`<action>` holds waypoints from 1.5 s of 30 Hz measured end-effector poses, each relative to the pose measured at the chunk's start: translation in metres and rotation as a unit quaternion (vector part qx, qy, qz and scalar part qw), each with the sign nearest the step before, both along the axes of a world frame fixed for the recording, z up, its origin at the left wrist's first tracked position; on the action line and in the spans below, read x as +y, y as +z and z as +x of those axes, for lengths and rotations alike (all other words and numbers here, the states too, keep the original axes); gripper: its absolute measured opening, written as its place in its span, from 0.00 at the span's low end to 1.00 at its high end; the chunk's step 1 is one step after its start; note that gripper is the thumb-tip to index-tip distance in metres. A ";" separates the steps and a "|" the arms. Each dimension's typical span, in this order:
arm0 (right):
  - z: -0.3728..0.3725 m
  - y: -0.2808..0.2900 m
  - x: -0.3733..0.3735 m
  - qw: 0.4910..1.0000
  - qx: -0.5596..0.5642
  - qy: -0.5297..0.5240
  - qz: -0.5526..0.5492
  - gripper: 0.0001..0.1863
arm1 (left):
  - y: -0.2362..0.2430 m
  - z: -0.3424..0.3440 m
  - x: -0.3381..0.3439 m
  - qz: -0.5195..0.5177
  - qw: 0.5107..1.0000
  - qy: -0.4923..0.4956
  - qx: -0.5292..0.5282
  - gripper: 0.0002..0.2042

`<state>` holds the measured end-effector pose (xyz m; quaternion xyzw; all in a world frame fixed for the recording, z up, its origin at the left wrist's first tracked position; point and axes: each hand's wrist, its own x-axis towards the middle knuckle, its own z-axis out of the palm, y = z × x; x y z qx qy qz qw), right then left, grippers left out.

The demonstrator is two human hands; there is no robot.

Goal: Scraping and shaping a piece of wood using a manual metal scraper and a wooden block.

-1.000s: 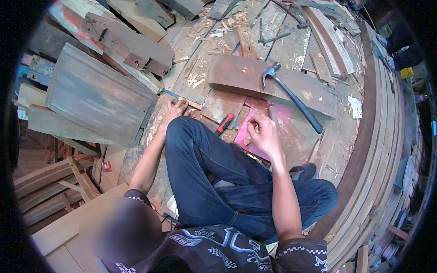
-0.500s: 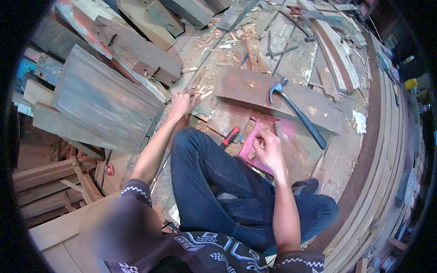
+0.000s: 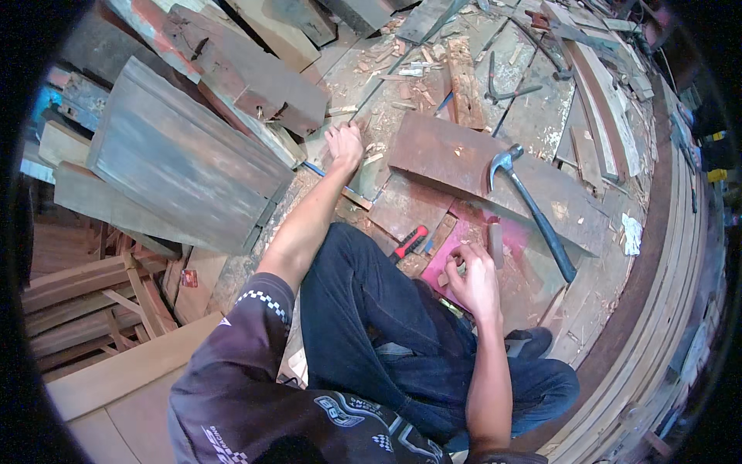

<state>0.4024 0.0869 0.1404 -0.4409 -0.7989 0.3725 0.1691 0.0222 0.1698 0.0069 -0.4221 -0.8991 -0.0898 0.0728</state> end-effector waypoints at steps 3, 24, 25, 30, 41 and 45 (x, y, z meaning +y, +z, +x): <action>-0.005 0.002 -0.003 1.000 0.000 0.009 0.006 0.08 | 0.006 -0.003 -0.008 -0.018 0.999 0.016 -0.038 0.18; -0.006 -0.015 -0.004 0.997 0.039 0.039 0.056 0.07 | 0.002 -0.096 0.027 -0.092 0.991 -0.003 -0.101 0.21; -0.001 -0.018 -0.003 0.998 0.035 0.027 0.053 0.07 | 0.003 -0.085 0.031 -0.097 0.988 -0.005 -0.117 0.22; 0.005 -0.015 -0.002 0.998 0.016 0.025 0.063 0.06 | 0.024 -0.044 0.014 -0.013 0.997 -0.074 -0.023 0.18; 0.004 -0.009 -0.004 0.996 0.033 0.025 0.074 0.07 | 0.046 -0.034 -0.138 0.025 0.952 0.135 -0.274 0.19; -0.001 -0.005 -0.007 0.998 0.024 0.039 0.052 0.08 | 0.029 -0.047 -0.152 0.056 0.963 0.152 -0.216 0.20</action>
